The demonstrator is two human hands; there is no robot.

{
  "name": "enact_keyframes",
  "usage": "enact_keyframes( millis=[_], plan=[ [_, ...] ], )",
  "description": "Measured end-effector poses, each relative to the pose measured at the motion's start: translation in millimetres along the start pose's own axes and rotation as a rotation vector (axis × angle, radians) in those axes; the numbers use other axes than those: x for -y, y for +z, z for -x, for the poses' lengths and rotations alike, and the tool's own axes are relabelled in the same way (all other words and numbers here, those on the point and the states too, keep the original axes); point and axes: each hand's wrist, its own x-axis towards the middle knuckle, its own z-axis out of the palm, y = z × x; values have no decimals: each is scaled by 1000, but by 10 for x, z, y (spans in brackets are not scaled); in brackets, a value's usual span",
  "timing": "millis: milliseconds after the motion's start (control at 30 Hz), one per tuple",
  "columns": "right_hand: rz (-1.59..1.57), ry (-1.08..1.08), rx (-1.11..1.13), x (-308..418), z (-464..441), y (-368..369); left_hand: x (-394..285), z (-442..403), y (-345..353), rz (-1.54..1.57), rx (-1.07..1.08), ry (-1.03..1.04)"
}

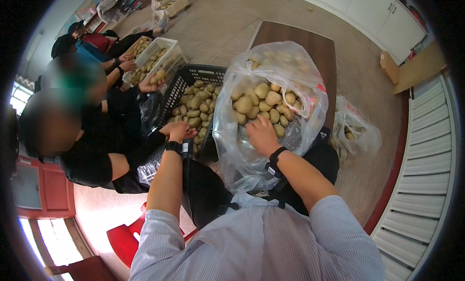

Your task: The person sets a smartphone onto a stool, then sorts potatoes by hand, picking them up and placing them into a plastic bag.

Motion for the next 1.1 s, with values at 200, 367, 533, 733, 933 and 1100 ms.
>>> enact_keyframes(
  millis=[200,367,533,733,933,1100],
  plan=[
    [-563,357,-114,10,-178,-131,249,221,1429,-373,-521,163],
    [-1012,561,57,137,-478,-146,288,225,1659,-364,-413,112],
    [-1181,420,168,508,-694,-100,301,213,1831,-444,-314,-15],
    [-1166,364,201,779,-777,-268,343,179,1843,-348,-65,-76],
    [-767,266,-73,391,-501,-4,297,145,1568,-381,-421,78],
    [-324,225,127,159,-215,103,275,62,1000,-317,-490,159]
  ],
)
